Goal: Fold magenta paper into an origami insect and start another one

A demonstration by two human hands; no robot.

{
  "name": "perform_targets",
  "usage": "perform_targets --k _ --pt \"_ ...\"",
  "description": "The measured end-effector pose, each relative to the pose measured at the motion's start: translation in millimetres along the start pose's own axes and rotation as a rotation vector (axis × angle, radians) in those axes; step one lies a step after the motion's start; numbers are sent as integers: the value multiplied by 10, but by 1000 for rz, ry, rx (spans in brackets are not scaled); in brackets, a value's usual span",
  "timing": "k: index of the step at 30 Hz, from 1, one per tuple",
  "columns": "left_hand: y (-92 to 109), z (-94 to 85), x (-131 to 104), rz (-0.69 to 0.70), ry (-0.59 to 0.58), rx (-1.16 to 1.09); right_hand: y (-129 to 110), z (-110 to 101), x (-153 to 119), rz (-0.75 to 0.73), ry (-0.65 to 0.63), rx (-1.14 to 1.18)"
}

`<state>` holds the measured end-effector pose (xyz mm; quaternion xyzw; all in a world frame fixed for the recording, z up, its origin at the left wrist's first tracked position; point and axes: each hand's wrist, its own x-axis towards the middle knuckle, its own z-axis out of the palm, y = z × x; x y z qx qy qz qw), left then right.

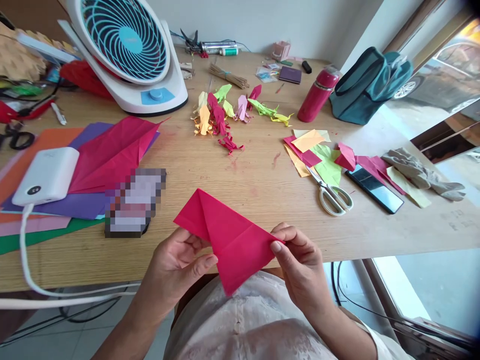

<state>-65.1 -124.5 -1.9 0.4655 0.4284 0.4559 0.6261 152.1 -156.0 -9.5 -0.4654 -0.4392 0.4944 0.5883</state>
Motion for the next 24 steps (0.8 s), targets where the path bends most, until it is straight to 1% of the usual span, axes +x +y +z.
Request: perform_targets --k 2,4,6,8,10,12,13,14,15,17,18,20,24 --pt "-19 61 3 -81 -24 -34 17 26 -6 12 15 2" --pt "-33 99 -1 -135 -27 -25 26 42 -16 1 5 11" --pt "-41 101 3 -145 -13 0 19 14 -11 -35 -22 -23" --pt "-44 70 25 -128 26 14 0 -106 34 -102 -41 -137" --pt "-43 25 66 -101 83 9 -22 -349 133 -210 -1 -334" --pt "-39 -9 122 -93 131 -21 -33 -705 277 -336 120 -641" --pt "-37 -16 152 -96 145 -44 -29 -907 356 -358 191 -814" --pt "-34 -16 183 -101 154 -71 -19 -1110 435 -375 253 -965" --pt "-32 -11 214 -107 158 -98 -2 -1303 510 -358 316 -1092" --pt "-32 9 275 -123 165 -142 47 -1620 636 -275 357 -1297" --pt "-34 19 305 -131 167 -158 74 -1733 683 -238 355 -1365" --pt "-38 33 361 -147 171 -181 119 -1868 751 -207 308 -1442" --pt "-28 37 472 -154 157 -263 151 -1929 841 -164 286 -1530"
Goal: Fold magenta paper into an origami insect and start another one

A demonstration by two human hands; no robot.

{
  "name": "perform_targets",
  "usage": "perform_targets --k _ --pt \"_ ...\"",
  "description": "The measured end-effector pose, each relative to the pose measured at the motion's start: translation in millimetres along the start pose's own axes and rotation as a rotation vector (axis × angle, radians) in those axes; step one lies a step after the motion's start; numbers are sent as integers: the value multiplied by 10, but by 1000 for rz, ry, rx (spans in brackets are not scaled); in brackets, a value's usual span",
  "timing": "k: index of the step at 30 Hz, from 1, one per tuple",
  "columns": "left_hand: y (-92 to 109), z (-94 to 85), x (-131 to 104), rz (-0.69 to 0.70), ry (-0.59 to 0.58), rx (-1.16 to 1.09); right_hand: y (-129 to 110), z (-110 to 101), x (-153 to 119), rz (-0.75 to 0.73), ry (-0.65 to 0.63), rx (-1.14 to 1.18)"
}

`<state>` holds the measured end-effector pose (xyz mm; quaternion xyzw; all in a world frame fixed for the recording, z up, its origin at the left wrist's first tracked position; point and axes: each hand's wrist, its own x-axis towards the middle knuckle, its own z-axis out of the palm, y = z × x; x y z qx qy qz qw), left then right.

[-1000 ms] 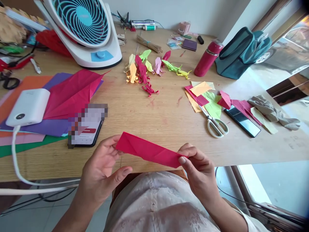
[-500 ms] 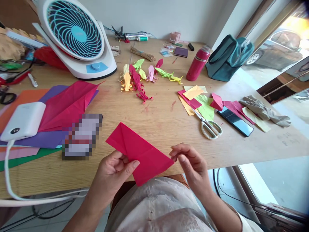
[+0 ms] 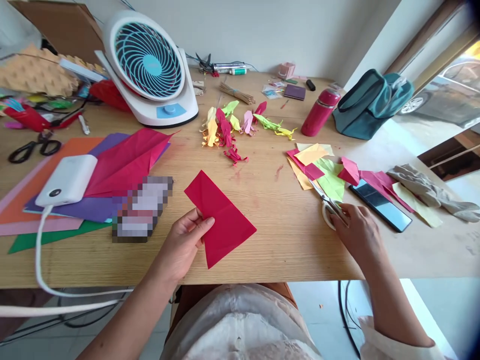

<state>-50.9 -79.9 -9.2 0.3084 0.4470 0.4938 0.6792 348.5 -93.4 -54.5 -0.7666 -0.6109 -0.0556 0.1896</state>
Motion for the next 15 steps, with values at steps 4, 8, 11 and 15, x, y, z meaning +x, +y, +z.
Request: perform_targets --k 4,8,11,15 --pt "32 21 131 -14 -24 -115 29 26 83 -1 -52 -9" --pt "42 53 282 -51 0 -230 20 -29 52 -30 -80 -10" --pt "52 101 376 -77 19 -307 -57 -159 -72 56 -99 30" --pt "71 179 464 -89 39 -380 -312 -348 -266 80 -180 387"
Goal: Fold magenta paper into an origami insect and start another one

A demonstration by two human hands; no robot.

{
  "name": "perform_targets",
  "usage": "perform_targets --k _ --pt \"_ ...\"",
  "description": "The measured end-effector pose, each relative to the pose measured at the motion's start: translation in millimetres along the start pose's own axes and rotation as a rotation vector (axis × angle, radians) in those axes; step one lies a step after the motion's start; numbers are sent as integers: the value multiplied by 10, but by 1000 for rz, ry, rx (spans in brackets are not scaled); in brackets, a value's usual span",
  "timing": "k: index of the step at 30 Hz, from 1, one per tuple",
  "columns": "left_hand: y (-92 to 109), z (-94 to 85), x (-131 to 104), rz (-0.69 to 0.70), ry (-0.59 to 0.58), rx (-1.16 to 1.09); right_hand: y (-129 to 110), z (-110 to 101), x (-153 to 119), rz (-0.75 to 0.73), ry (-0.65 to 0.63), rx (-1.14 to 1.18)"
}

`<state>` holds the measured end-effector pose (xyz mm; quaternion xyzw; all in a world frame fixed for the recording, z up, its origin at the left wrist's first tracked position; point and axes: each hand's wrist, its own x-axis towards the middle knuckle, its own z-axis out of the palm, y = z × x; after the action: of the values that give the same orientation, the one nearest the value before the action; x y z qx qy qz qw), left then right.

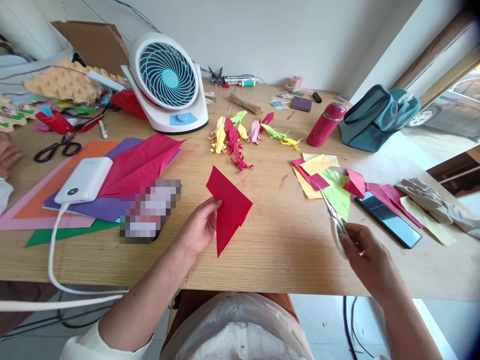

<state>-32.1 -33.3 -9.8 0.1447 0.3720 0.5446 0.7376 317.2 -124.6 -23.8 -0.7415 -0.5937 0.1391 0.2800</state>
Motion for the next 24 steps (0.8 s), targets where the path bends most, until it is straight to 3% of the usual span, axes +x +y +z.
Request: perform_targets --k 5,9,15,24 --pt "2 19 59 -78 71 -67 -587 175 -228 -199 -548 568" --pt "28 -13 64 -107 95 -81 -961 369 -372 -215 -838 797" --pt "65 13 34 -124 118 -122 -1062 508 -454 -179 -990 881" --pt "38 -46 40 -158 71 -111 -1092 487 -425 -166 -1037 929"
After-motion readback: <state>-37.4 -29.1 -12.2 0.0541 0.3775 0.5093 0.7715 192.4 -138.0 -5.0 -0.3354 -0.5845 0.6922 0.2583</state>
